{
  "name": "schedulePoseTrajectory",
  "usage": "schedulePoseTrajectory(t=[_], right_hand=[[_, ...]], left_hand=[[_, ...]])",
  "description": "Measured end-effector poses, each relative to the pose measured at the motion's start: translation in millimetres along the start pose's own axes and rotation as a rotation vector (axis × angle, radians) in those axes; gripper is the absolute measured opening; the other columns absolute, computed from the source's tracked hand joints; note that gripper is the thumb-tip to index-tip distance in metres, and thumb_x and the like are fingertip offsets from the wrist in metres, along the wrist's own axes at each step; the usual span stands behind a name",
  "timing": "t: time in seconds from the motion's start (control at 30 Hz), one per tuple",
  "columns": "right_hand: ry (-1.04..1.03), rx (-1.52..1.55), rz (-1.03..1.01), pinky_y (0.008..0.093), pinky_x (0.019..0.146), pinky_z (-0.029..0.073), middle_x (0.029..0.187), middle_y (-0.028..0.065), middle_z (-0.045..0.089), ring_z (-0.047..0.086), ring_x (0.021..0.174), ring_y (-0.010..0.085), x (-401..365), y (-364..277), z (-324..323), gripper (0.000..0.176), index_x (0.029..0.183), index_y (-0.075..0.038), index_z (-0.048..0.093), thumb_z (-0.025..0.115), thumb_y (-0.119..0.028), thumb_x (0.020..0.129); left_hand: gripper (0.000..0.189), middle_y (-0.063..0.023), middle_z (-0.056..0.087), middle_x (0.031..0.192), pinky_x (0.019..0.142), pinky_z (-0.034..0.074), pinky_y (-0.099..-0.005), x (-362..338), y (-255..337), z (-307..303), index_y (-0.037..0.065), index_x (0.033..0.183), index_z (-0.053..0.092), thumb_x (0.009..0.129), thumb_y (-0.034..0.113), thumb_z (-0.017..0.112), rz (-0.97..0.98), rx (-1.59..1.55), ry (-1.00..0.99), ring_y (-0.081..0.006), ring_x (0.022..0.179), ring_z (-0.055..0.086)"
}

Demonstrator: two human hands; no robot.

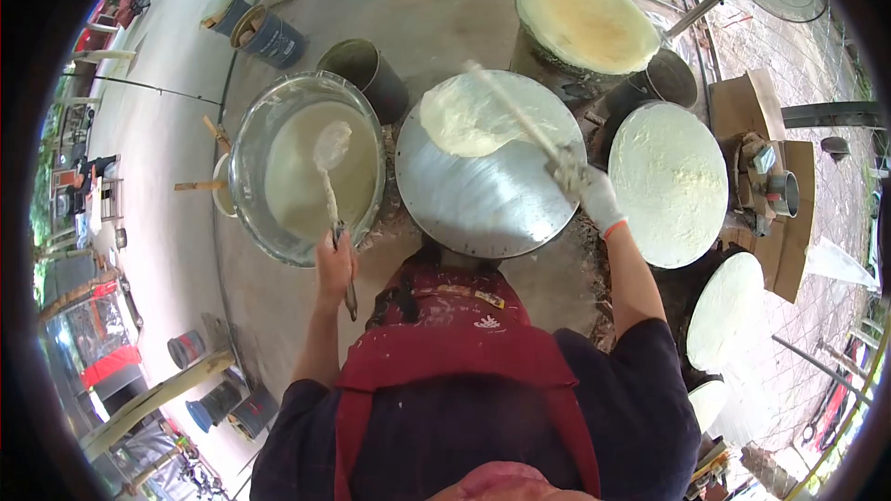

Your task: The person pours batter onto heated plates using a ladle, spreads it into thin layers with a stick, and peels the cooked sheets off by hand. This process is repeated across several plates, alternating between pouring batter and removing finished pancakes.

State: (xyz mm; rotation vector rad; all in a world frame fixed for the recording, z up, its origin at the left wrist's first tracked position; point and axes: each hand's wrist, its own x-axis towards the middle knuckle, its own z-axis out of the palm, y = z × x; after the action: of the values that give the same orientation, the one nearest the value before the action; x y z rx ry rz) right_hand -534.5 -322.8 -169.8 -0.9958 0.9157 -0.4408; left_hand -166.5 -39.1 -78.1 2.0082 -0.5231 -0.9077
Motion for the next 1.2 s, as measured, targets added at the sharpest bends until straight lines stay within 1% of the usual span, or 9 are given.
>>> schedulePoseTrajectory(t=[0.23,0.43,0.53,0.63,0.73,0.83,1.0,1.1,1.2], right_hand=[[-0.242,0.188,0.116,0.0288,0.083,0.053,0.123,0.0154,0.058,0.061,0.109,0.0225,-1,10,12,0.039,0.126,0.004,0.047,0.059,0.002,0.089],[-0.342,0.267,0.058,0.0266,0.085,0.051,0.124,0.0140,0.057,0.063,0.099,0.0197,60,17,-33,0.036,0.129,0.002,0.049,0.053,-0.005,0.094],[-0.486,-0.435,-0.171,0.0277,0.087,0.051,0.122,0.0162,0.057,0.061,0.100,0.0231,54,8,-13,0.034,0.129,0.005,0.049,0.048,-0.008,0.097],[-0.398,0.202,0.368,0.0266,0.086,0.051,0.122,0.0167,0.056,0.059,0.105,0.0235,10,-3,-10,0.034,0.127,0.010,0.048,0.046,-0.007,0.098],[-0.124,0.421,0.320,0.0243,0.079,0.052,0.117,0.0149,0.058,0.062,0.098,0.0190,4,-15,-24,0.033,0.126,0.010,0.049,0.049,-0.002,0.096],[-0.240,-0.146,-0.059,0.0259,0.078,0.054,0.118,0.0166,0.058,0.062,0.099,0.0209,30,4,-27,0.035,0.129,0.010,0.046,0.047,0.000,0.096],[-0.326,0.292,0.379,0.0248,0.081,0.054,0.115,0.0155,0.058,0.063,0.095,0.0189,16,26,2,0.038,0.130,0.008,0.045,0.051,0.000,0.094],[-0.497,0.742,0.782,0.0234,0.079,0.054,0.106,0.0088,0.062,0.064,0.092,0.0163,-19,38,-11,0.036,0.122,0.006,0.056,0.062,-0.001,0.087],[-0.101,-0.018,0.392,0.0204,0.072,0.053,0.097,0.0043,0.063,0.063,0.082,0.0121,-100,38,21,0.044,0.130,0.003,0.051,0.062,-0.003,0.088]], left_hand=[[0.025,0.0009,0.042,0.049,0.033,0.030,-0.0266,-2,-21,-5,0.004,0.076,0.045,0.097,0.016,0.047,-0.002,0.058,0.008,-0.0086,0.035,0.041],[0.021,-0.0182,0.054,0.066,0.057,0.044,-0.0399,37,-38,-3,-0.004,0.089,0.052,0.093,0.017,0.051,0.119,0.413,0.041,-0.0302,0.061,0.059],[0.026,-0.0277,0.058,0.080,0.068,0.045,-0.0453,53,-19,11,-0.006,0.095,0.054,0.093,0.020,0.051,0.240,0.573,0.051,-0.0433,0.079,0.061],[0.028,-0.0302,0.060,0.088,0.070,0.046,-0.0486,66,-19,20,-0.005,0.098,0.054,0.093,0.023,0.051,0.332,0.700,0.008,-0.0466,0.086,0.059],[0.026,-0.0302,0.060,0.088,0.070,0.047,-0.0509,67,-8,29,-0.003,0.099,0.055,0.093,0.022,0.051,0.372,0.792,-0.062,-0.0468,0.086,0.060],[0.023,-0.0295,0.061,0.086,0.071,0.048,-0.0515,67,-13,30,-0.001,0.099,0.055,0.092,0.021,0.052,0.356,0.939,-0.110,-0.0472,0.083,0.060],[0.022,-0.0253,0.062,0.081,0.068,0.049,-0.0529,32,-45,-6,-0.001,0.093,0.051,0.091,0.020,0.051,0.990,1.203,-0.083,-0.0432,0.079,0.063],[0.020,-0.0227,0.062,0.079,0.066,0.048,-0.0528,-2,-71,-22,-0.002,0.091,0.050,0.091,0.019,0.050,0.803,1.158,-0.277,-0.0410,0.075,0.063],[0.021,-0.0218,0.062,0.077,0.064,0.048,-0.0503,-31,-76,-19,-0.002,0.092,0.048,0.091,0.019,0.050,0.466,1.029,-0.476,-0.0406,0.072,0.062]])
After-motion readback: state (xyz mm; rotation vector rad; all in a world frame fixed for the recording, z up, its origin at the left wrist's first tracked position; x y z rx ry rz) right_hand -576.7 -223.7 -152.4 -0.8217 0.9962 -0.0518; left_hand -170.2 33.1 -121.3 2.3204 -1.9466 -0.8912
